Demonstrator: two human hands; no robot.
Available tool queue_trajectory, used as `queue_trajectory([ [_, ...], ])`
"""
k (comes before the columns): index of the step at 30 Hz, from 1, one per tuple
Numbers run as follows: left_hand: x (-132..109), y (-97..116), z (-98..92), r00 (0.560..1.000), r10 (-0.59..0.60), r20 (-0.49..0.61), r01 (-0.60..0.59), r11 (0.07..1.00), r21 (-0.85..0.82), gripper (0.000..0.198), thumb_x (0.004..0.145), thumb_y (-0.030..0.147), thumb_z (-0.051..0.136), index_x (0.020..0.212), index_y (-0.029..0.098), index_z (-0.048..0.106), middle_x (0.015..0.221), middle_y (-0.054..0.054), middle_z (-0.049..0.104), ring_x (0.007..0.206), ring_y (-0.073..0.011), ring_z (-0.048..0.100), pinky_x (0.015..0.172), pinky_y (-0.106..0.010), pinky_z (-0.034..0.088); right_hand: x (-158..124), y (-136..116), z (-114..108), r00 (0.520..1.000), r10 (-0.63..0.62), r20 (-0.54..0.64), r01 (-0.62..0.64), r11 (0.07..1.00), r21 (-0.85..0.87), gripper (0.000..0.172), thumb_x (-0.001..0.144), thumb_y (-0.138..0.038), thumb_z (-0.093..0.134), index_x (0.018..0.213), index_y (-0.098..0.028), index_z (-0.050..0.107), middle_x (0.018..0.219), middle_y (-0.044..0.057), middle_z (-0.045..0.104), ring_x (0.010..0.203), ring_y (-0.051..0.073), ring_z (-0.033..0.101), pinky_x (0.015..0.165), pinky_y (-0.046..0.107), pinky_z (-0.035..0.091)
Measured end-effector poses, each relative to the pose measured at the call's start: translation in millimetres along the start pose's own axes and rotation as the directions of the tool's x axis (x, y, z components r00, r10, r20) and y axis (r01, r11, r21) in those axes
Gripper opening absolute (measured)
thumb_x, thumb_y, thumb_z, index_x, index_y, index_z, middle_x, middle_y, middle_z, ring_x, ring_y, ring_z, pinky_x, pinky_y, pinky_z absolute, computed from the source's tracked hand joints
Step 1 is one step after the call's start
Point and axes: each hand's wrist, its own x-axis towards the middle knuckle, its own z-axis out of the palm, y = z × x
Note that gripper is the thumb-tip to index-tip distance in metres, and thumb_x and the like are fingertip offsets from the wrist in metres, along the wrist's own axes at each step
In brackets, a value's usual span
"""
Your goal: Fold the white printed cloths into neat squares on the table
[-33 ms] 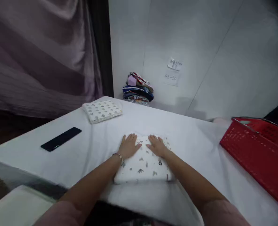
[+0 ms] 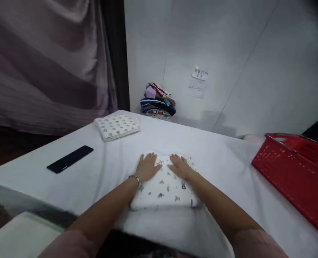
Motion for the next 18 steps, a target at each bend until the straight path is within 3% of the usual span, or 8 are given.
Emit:
queue_trajectory([
  [4,0.6,-0.8,1.5,1.0,0.004,-0.011,-0.005,1.0,-0.007,0.065,0.087,0.055,0.021,0.136,0.015,0.032,0.144,-0.009,0.031,0.134,-0.0246,0.022,0.108,-0.049,0.008,-11.6,13.9,-3.9,0.99,0.108,-0.087,-0.112,0.992,-0.053,0.073,0.086,-0.06,0.023,0.141,-0.012,0.022,0.148,0.011,0.017,0.137,0.025,0.007,0.107,0.045,0.002],
  [11,-0.4,-0.6,3.3,0.998,0.018,-0.06,-0.019,1.0,-0.008,0.063,0.087,0.054,0.022,0.136,0.016,0.033,0.142,-0.009,0.034,0.132,-0.0243,0.024,0.108,-0.048,0.007,-5.7,44.8,0.6,0.984,0.179,0.008,-0.179,0.983,0.045,0.077,0.085,-0.064,0.025,0.141,-0.012,0.022,0.148,0.008,0.021,0.136,0.021,0.012,0.108,0.033,0.013],
  [15,-0.7,-0.8,3.8,0.997,0.017,-0.072,-0.017,1.0,0.002,0.062,0.088,0.054,0.021,0.136,0.015,0.033,0.142,-0.009,0.034,0.132,-0.0241,0.024,0.108,-0.048,0.007,0.2,48.6,3.4,0.983,0.175,-0.054,-0.159,0.962,0.223,0.079,0.08,-0.065,0.036,0.139,-0.013,0.03,0.147,0.008,0.024,0.136,0.021,0.014,0.109,0.032,0.01],
  [18,-0.8,-0.6,4.0,0.995,0.024,-0.096,-0.024,1.0,0.008,0.061,0.088,0.053,0.022,0.135,0.016,0.034,0.141,-0.009,0.036,0.131,-0.024,0.026,0.108,-0.048,0.008,-5.0,53.0,-1.9,0.974,0.204,-0.099,-0.149,0.906,0.396,0.075,0.079,-0.064,0.039,0.138,-0.017,0.034,0.145,0.006,0.028,0.135,0.02,0.019,0.109,0.032,0.016],
])
